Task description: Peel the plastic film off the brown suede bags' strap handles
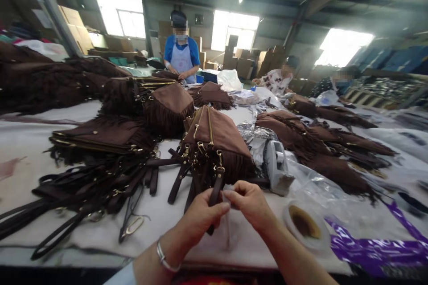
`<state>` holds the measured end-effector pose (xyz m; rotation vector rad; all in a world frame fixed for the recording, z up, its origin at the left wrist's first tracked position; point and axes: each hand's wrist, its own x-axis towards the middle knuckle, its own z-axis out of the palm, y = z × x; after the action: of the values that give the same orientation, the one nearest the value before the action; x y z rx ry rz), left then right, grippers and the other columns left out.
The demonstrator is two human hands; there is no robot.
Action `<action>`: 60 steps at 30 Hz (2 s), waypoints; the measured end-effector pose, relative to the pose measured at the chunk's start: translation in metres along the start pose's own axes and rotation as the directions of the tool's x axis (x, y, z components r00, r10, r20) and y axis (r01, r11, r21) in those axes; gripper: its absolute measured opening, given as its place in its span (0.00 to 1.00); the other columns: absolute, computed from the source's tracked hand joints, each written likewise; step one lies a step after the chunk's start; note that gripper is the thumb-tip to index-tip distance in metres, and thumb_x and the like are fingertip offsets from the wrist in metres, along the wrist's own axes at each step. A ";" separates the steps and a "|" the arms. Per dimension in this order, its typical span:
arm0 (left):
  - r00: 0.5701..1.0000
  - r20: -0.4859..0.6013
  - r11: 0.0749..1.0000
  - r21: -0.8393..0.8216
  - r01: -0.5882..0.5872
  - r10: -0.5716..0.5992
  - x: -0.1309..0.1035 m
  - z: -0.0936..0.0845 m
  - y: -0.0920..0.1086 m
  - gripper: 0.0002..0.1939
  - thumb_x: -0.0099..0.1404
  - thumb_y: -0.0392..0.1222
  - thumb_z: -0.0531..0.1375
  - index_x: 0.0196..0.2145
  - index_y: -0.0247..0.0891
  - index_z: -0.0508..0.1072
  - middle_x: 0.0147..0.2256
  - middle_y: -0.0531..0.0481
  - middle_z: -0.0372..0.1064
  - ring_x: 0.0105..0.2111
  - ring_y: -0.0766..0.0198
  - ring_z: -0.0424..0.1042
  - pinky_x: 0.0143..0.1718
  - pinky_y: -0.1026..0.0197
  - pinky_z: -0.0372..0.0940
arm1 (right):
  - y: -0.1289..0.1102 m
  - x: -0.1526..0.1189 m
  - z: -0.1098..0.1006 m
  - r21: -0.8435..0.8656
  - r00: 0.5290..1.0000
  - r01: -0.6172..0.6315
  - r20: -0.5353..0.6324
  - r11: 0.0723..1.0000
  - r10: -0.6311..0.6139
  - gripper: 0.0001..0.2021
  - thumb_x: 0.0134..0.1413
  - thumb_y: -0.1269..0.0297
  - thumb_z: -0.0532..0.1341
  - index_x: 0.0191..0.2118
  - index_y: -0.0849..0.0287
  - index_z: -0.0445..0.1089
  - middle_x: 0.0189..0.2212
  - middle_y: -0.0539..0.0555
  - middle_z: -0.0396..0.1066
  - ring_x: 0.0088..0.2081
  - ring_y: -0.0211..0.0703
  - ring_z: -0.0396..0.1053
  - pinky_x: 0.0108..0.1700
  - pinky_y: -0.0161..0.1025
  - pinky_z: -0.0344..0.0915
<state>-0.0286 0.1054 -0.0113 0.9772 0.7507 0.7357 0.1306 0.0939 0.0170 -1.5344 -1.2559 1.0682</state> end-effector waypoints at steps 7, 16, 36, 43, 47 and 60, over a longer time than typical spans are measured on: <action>0.988 -0.153 0.997 0.070 0.015 -0.004 -0.007 -0.004 0.007 0.18 0.55 0.51 0.66 0.32 0.35 0.67 0.18 0.60 0.57 0.17 0.72 0.55 0.19 0.67 0.50 | 0.001 -0.002 0.013 0.108 0.997 0.036 0.061 0.994 -0.042 0.16 0.43 0.55 0.69 0.22 0.59 0.63 0.19 0.45 0.60 0.24 0.34 0.55 0.26 0.34 0.53; 0.997 -0.077 0.996 0.093 0.014 -0.007 -0.005 -0.010 0.009 0.16 0.54 0.49 0.67 0.29 0.35 0.67 0.19 0.59 0.58 0.18 0.72 0.57 0.19 0.67 0.51 | 0.000 -0.012 0.001 0.222 0.992 -0.008 0.125 0.975 -0.020 0.13 0.47 0.56 0.69 0.26 0.62 0.72 0.23 0.49 0.68 0.27 0.36 0.62 0.31 0.35 0.59; 0.995 -0.067 0.870 0.484 0.095 -0.071 -0.013 -0.022 0.008 0.13 0.57 0.48 0.63 0.23 0.35 0.72 0.21 0.52 0.66 0.20 0.66 0.61 0.22 0.65 0.53 | 0.005 -0.004 0.004 0.528 0.991 -0.091 -0.034 0.844 0.128 0.17 0.37 0.53 0.74 0.29 0.59 0.73 0.23 0.49 0.69 0.25 0.38 0.64 0.28 0.37 0.64; 0.997 -0.042 0.957 0.280 0.081 -0.072 -0.014 -0.023 0.033 0.19 0.53 0.44 0.67 0.42 0.36 0.74 0.29 0.52 0.69 0.21 0.71 0.59 0.21 0.67 0.52 | 0.000 -0.016 0.005 0.133 0.999 0.020 -0.046 0.991 -0.014 0.14 0.42 0.56 0.72 0.26 0.59 0.70 0.22 0.48 0.69 0.26 0.37 0.64 0.29 0.34 0.61; 0.998 -0.014 0.966 0.251 0.063 -0.061 -0.010 -0.012 0.033 0.13 0.53 0.45 0.67 0.32 0.34 0.73 0.22 0.56 0.63 0.19 0.72 0.56 0.21 0.67 0.51 | -0.004 -0.021 0.012 0.295 0.999 -0.031 0.024 0.955 0.025 0.19 0.40 0.50 0.71 0.34 0.58 0.71 0.27 0.51 0.74 0.30 0.42 0.69 0.32 0.36 0.64; 0.993 0.041 0.994 0.008 0.111 -0.111 -0.018 -0.026 0.034 0.23 0.60 0.60 0.59 0.34 0.33 0.73 0.30 0.46 0.70 0.26 0.66 0.68 0.27 0.64 0.60 | 0.024 -0.030 -0.001 0.061 0.997 -0.072 -0.004 0.996 0.072 0.16 0.42 0.51 0.69 0.22 0.60 0.70 0.19 0.48 0.65 0.24 0.36 0.57 0.27 0.35 0.54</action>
<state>-0.0665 0.1148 0.0142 0.9454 0.7654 0.6157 0.1341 0.0615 -0.0029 -1.5459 -1.1606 1.1366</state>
